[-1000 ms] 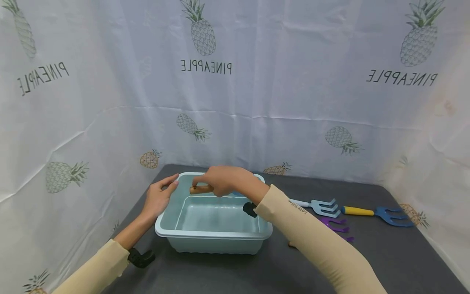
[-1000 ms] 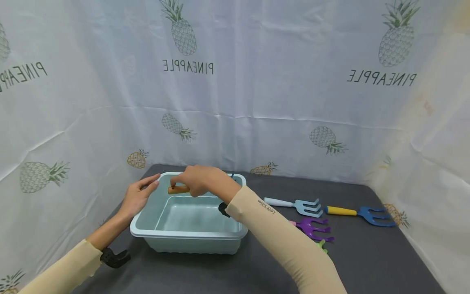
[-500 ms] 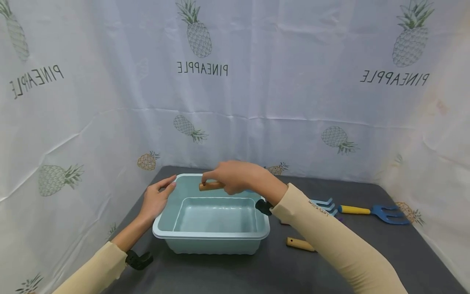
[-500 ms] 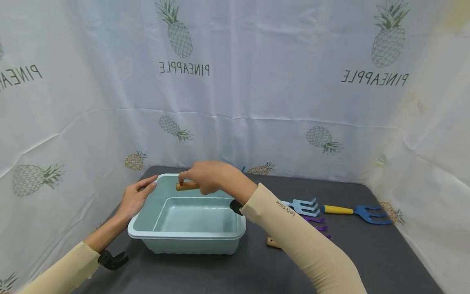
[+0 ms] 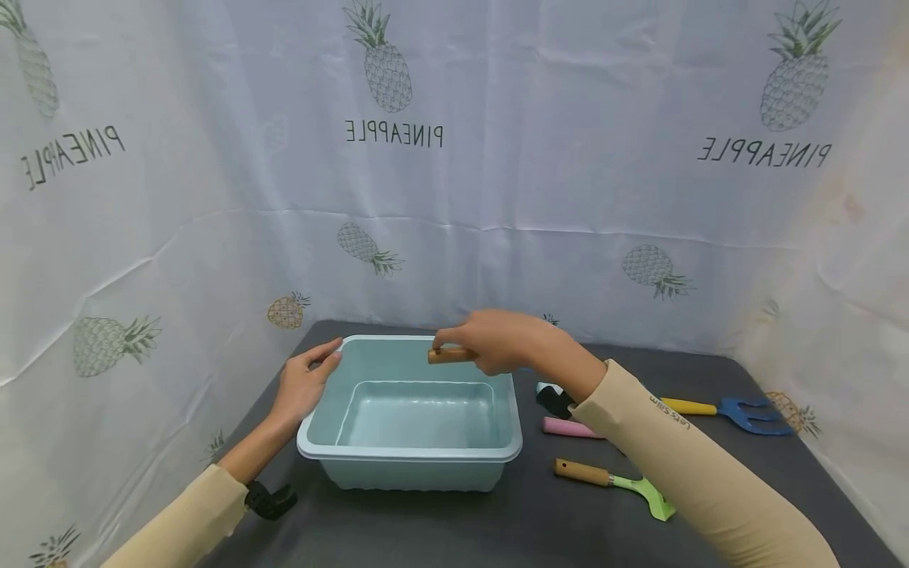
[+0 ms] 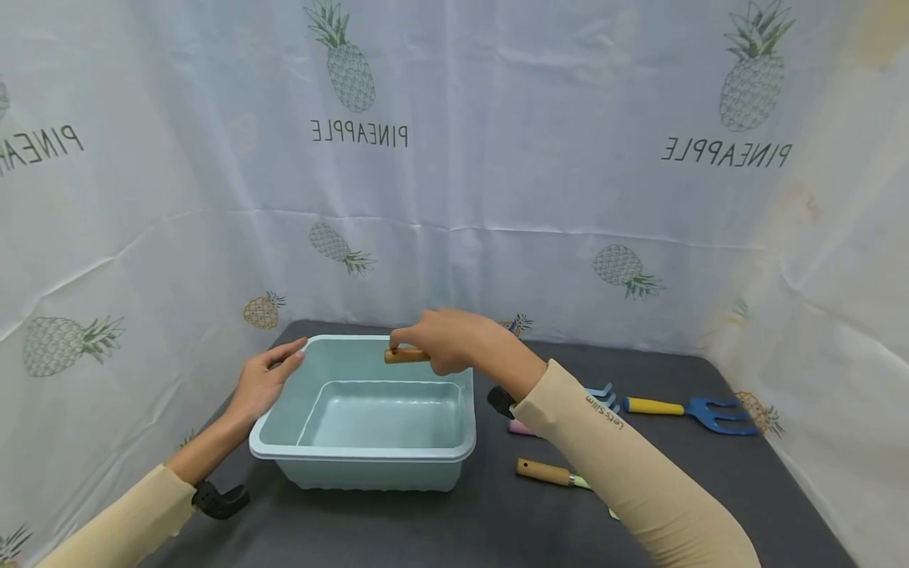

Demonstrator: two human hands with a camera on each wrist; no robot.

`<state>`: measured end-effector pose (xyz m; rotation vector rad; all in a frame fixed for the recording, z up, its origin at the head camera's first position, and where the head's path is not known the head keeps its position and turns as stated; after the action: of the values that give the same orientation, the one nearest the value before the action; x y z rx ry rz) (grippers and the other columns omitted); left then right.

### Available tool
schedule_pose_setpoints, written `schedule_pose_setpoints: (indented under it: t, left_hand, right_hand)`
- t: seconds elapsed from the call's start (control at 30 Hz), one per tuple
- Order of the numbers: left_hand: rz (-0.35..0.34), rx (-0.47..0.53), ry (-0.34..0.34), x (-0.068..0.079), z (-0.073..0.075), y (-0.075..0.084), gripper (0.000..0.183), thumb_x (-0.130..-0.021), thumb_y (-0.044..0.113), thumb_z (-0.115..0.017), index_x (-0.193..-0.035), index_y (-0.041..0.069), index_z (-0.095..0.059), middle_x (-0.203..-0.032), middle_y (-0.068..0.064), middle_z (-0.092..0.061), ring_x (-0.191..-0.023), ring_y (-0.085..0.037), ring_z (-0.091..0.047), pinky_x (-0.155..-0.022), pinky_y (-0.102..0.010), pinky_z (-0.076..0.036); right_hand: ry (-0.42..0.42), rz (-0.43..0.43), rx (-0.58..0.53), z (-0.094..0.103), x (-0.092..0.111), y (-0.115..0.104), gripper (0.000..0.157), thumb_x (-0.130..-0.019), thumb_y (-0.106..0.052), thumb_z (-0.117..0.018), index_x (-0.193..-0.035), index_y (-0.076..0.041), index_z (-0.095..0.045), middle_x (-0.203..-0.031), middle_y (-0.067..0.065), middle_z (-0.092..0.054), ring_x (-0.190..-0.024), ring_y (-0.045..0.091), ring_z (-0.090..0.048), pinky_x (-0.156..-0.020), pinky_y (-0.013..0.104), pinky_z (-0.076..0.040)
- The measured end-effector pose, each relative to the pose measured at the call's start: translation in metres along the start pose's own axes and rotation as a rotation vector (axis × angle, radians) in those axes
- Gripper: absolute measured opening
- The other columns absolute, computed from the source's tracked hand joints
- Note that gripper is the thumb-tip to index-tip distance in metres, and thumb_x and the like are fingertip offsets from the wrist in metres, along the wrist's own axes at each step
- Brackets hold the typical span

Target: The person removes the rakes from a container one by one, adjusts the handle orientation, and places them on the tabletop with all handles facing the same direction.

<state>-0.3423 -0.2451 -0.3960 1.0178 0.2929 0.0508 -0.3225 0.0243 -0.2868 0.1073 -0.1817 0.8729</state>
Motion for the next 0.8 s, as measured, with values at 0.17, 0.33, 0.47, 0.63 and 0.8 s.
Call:
schedule_pose_setpoints:
  t: [0.17, 0.33, 0.47, 0.63, 0.8]
  left_hand:
    - [0.010, 0.011, -0.008, 0.000, -0.001, 0.000, 0.050, -0.109, 0.040, -0.052, -0.151, 0.015, -0.055, -0.136, -0.017, -0.062, -0.131, -0.029, -0.057, -0.084, -0.019, -0.045]
    - [0.017, 0.015, -0.024, 0.002, -0.001, 0.000, 0.050, -0.109, 0.041, -0.051, -0.152, 0.016, -0.054, -0.139, -0.017, -0.061, -0.134, -0.030, -0.055, -0.089, -0.022, -0.045]
    - [0.013, 0.003, -0.020, 0.002, 0.000, 0.001, 0.050, -0.109, 0.041, -0.051, -0.152, 0.016, -0.054, -0.140, -0.017, -0.061, -0.135, -0.030, -0.055, -0.093, -0.028, -0.046]
    - [0.010, -0.005, -0.014, 0.002, 0.000, 0.003, 0.049, -0.109, 0.039, -0.051, -0.152, 0.015, -0.054, -0.141, -0.017, -0.062, -0.135, -0.030, -0.056, -0.093, -0.029, -0.045]
    - [0.014, 0.000, -0.016, 0.002, -0.001, 0.003, 0.049, -0.109, 0.040, -0.051, -0.152, 0.015, -0.054, -0.140, -0.017, -0.061, -0.134, -0.030, -0.056, -0.090, -0.025, -0.046]
  right_hand:
    - [0.015, 0.001, -0.006, -0.004, 0.013, 0.009, 0.070, -0.090, 0.016, -0.050, -0.142, -0.032, -0.057, -0.077, -0.004, -0.058, -0.063, 0.015, -0.050, -0.059, 0.026, -0.042]
    - [0.042, 0.001, -0.005, -0.006, 0.025, 0.016, 0.068, -0.089, 0.016, -0.054, -0.140, -0.029, -0.060, -0.073, -0.005, -0.056, -0.060, 0.014, -0.047, -0.058, 0.026, -0.039]
    - [0.069, -0.001, -0.006, -0.007, 0.037, 0.022, 0.063, -0.092, 0.014, -0.054, -0.138, -0.029, -0.062, -0.078, -0.004, -0.063, -0.061, 0.013, -0.049, -0.058, 0.026, -0.041]
    - [0.089, -0.009, -0.003, -0.009, 0.049, 0.032, 0.056, -0.094, 0.010, -0.056, -0.135, -0.028, -0.062, -0.087, -0.001, -0.069, -0.062, 0.013, -0.051, -0.059, 0.026, -0.042]
    - [0.103, -0.012, -0.003, -0.011, 0.062, 0.040, 0.058, -0.093, 0.011, -0.057, -0.137, -0.025, -0.062, -0.107, 0.000, -0.073, -0.066, 0.013, -0.053, -0.060, 0.026, -0.043]
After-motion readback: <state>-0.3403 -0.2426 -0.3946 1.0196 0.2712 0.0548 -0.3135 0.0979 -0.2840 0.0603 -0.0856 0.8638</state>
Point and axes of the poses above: each hand's wrist, its own x-axis away from the middle knuckle, its own z-axis out of the back of the hand, y = z × x, the point moved 9 cm from there along -x, towards the middle knuckle
